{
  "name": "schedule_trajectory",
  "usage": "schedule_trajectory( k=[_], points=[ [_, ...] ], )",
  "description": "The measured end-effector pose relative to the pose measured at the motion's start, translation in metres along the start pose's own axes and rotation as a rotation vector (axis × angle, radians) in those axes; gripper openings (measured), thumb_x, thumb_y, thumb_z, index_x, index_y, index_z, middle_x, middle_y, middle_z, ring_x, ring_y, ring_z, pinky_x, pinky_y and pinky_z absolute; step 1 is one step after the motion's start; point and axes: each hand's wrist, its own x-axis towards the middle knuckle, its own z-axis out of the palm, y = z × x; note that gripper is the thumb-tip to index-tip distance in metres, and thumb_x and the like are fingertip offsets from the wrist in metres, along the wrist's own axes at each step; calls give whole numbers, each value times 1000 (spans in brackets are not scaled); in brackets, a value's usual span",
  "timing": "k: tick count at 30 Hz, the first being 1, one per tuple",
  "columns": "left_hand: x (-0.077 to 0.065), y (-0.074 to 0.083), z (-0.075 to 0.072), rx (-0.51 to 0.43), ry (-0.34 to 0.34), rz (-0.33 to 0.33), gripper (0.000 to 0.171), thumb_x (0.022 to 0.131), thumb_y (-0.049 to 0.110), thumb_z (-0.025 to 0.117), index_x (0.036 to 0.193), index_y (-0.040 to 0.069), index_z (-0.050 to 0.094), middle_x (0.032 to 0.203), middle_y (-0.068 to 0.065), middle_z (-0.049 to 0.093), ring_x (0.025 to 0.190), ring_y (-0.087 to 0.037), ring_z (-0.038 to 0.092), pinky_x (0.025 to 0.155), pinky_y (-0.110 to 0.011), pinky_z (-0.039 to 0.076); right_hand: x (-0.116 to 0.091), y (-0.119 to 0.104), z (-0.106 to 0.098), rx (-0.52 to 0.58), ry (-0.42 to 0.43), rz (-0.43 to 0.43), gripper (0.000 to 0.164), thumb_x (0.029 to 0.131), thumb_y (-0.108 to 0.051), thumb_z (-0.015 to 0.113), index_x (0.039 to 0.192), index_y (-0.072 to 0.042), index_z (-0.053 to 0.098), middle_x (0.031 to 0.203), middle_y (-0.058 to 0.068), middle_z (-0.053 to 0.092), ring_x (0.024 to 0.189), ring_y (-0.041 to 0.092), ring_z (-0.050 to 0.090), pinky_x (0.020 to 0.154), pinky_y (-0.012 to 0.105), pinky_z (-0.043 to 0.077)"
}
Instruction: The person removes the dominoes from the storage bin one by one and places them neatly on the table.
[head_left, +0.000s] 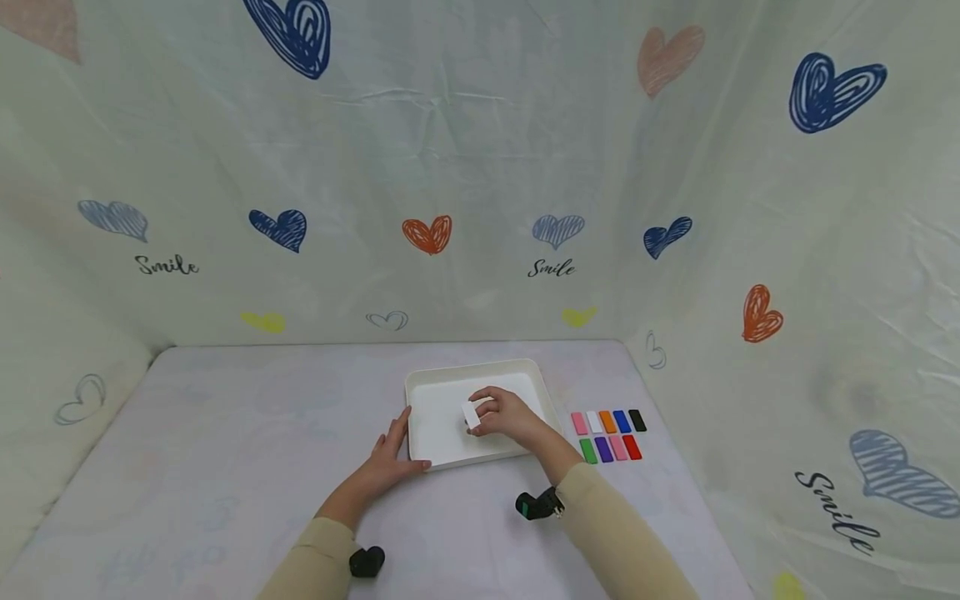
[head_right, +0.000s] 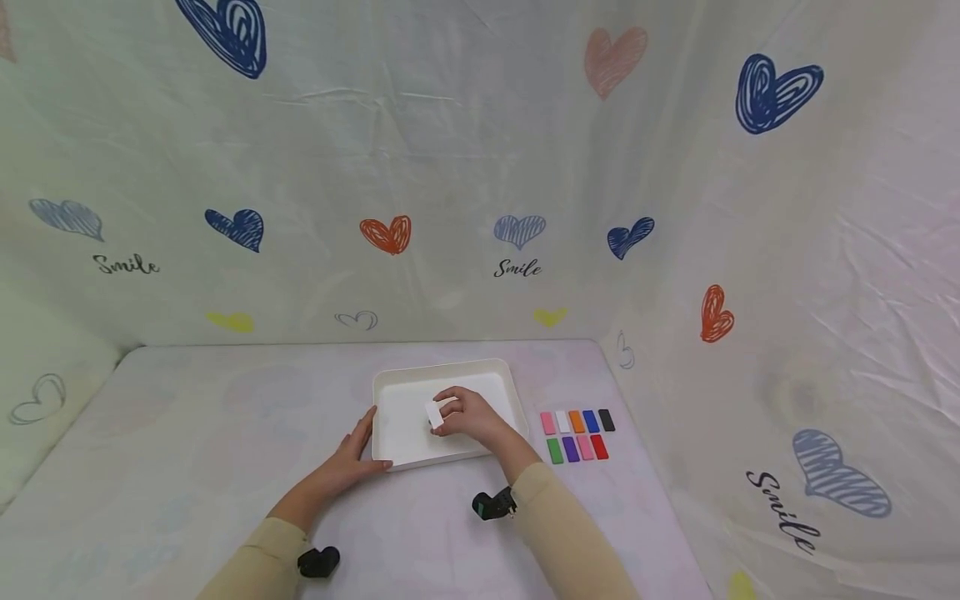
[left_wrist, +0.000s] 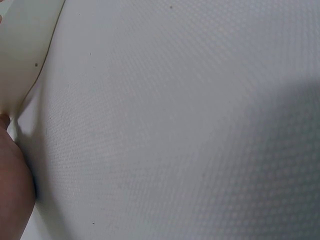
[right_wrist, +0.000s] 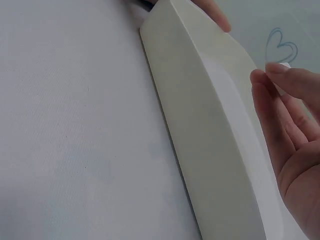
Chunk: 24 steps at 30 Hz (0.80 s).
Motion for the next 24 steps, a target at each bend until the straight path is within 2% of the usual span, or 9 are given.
schedule_trajectory(
  k=[5, 11, 18, 24],
  points=[
    [1, -2, 0, -4, 0, -4, 109, 78, 27, 80, 156, 6, 8, 157, -23, 20, 146, -40, 0, 116, -52, -4, -6, 8, -6, -2, 44, -14, 53, 75, 9, 77, 123, 0, 57, 94, 7, 61, 82, 18, 62, 72, 30, 56],
    [2, -3, 1, -5, 6, 8, 108, 78, 26, 80, 156, 6, 8, 156, -24, 22, 146, -40, 0, 116, -52, -4, -17, 10, -20, 50, 69, -9, 51, 77, 7, 76, 124, 0, 57, 104, 12, 56, 87, 20, 57, 77, 33, 58],
    [1, -2, -1, -24, 12, -8, 107, 78, 24, 79, 157, 10, 8, 155, -24, 25, 147, -39, -2, 116, -54, -5, -34, 14, -39, 70, 92, 10, 51, 79, 6, 74, 126, 1, 54, 107, 14, 55, 89, 22, 59, 80, 34, 58],
    [2, -4, 1, -16, 4, 4, 108, 79, 26, 79, 157, 8, 7, 157, -21, 21, 147, -37, -1, 116, -52, -4, -52, 23, -54, 119, 97, 25, 51, 83, 8, 70, 129, 5, 49, 108, 17, 52, 89, 22, 60, 82, 34, 57]
  ],
)
